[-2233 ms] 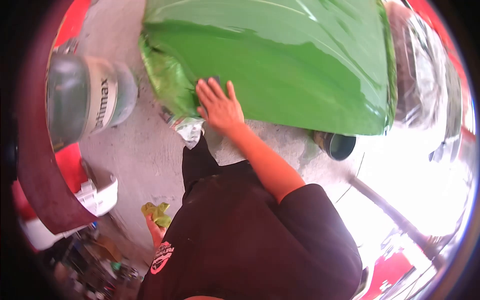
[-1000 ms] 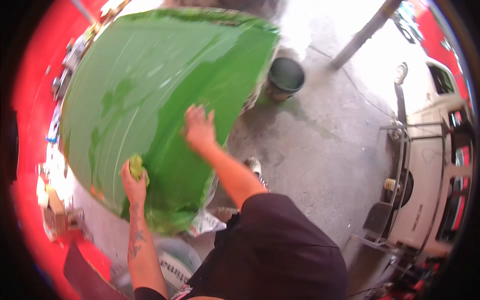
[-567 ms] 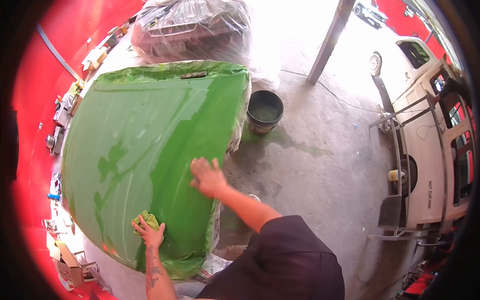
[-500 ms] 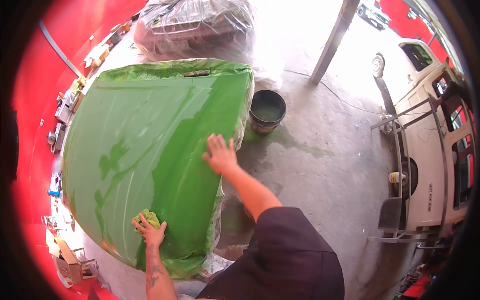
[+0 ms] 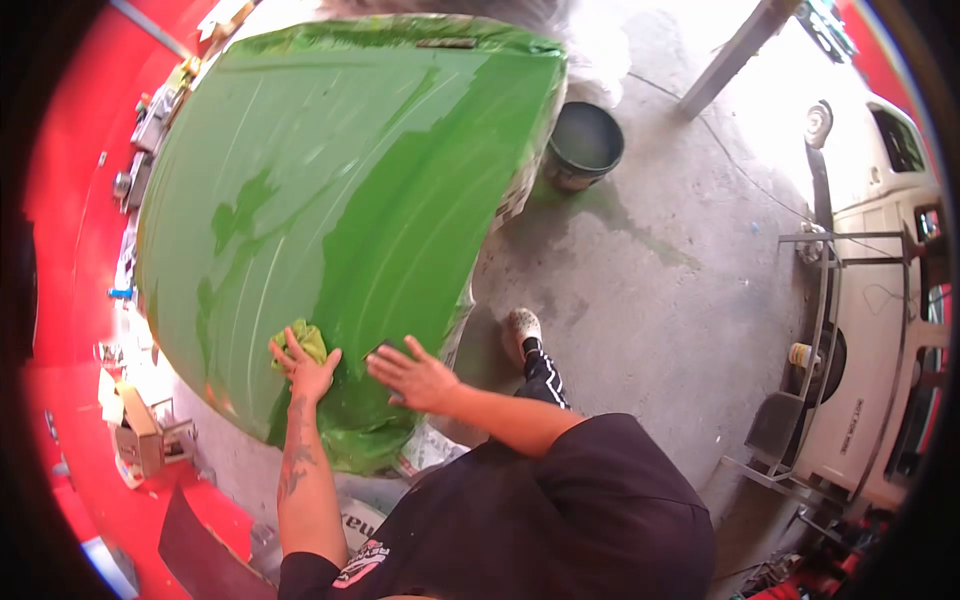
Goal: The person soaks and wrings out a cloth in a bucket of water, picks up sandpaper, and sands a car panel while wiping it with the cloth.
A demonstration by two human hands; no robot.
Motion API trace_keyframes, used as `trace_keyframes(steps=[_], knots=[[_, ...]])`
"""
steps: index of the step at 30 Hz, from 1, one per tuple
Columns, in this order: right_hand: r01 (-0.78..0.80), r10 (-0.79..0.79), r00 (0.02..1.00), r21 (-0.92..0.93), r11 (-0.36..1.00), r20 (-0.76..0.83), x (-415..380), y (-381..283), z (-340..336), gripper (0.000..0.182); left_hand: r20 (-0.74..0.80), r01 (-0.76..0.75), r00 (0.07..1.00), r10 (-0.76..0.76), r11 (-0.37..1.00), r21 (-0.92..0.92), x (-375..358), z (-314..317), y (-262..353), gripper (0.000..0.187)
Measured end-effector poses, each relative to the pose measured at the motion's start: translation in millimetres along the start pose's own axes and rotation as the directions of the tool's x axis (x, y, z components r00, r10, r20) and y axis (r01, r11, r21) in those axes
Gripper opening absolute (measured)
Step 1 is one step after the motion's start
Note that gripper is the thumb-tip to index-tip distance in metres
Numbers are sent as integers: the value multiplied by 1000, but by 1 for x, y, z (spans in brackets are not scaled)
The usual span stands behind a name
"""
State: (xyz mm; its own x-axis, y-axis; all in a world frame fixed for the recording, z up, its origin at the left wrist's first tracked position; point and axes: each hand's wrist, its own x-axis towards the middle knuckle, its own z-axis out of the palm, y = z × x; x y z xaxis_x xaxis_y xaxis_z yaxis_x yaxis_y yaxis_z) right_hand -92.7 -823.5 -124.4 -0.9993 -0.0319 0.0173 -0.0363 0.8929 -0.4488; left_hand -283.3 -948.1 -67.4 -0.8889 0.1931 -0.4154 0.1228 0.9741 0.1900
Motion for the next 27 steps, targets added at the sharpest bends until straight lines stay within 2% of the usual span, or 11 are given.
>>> trace_keyframes(steps=[1, 5, 7, 10, 12, 16, 18, 19, 21, 24, 27], knots=[[-6, 12, 997, -81, 997, 74, -1, 15, -15, 73, 2, 25, 1000, -25, 1000, 7, 2, 2, -5, 117], [-287, 289, 957, -220, 932, -22, 10, 91, -66, 70, -21, -49, 999, 50, 999, 6, 4, 2, -8, 118], [-393, 358, 917, -238, 888, -175, 18, 139, -77, 68, 8, -24, 1000, 24, 1000, -11, 2, -1, -4, 118], [-453, 406, 888, -251, 856, -217, 37, 175, -90, 66, -9, -64, 998, 63, 997, -31, 4, 0, -8, 118], [-580, 523, 801, -159, 799, -292, 45, 177, -90, 66, -2, -61, 998, 61, 997, -38, 4, 0, -7, 118], [-619, 565, 768, -123, 776, -302, 38, 114, -58, 66, -9, -62, 998, 61, 997, -51, 3, 0, -5, 118], [-419, 399, 900, -92, 903, -177, 20, 78, -45, 67, -7, -59, 998, 59, 997, -44, 3, 0, -5, 118], [-420, 401, 899, -90, 903, -173, 17, 80, -48, 67, -11, -55, 998, 55, 998, -36, 2, 0, -4, 118], [-354, 333, 933, -178, 918, -137, 6, 95, -59, 67, 30, -17, 999, 17, 1000, -9, -4, -8, 4, 118], [-531, 468, 839, -230, 815, -277, 12, 168, -85, 64, 35, -7, 999, 6, 1000, 10, -2, -6, 3, 119], [-537, 480, 839, -250, 806, -254, 27, 220, -110, 63, 9, -32, 999, 32, 999, -6, -1, -3, -2, 118]])
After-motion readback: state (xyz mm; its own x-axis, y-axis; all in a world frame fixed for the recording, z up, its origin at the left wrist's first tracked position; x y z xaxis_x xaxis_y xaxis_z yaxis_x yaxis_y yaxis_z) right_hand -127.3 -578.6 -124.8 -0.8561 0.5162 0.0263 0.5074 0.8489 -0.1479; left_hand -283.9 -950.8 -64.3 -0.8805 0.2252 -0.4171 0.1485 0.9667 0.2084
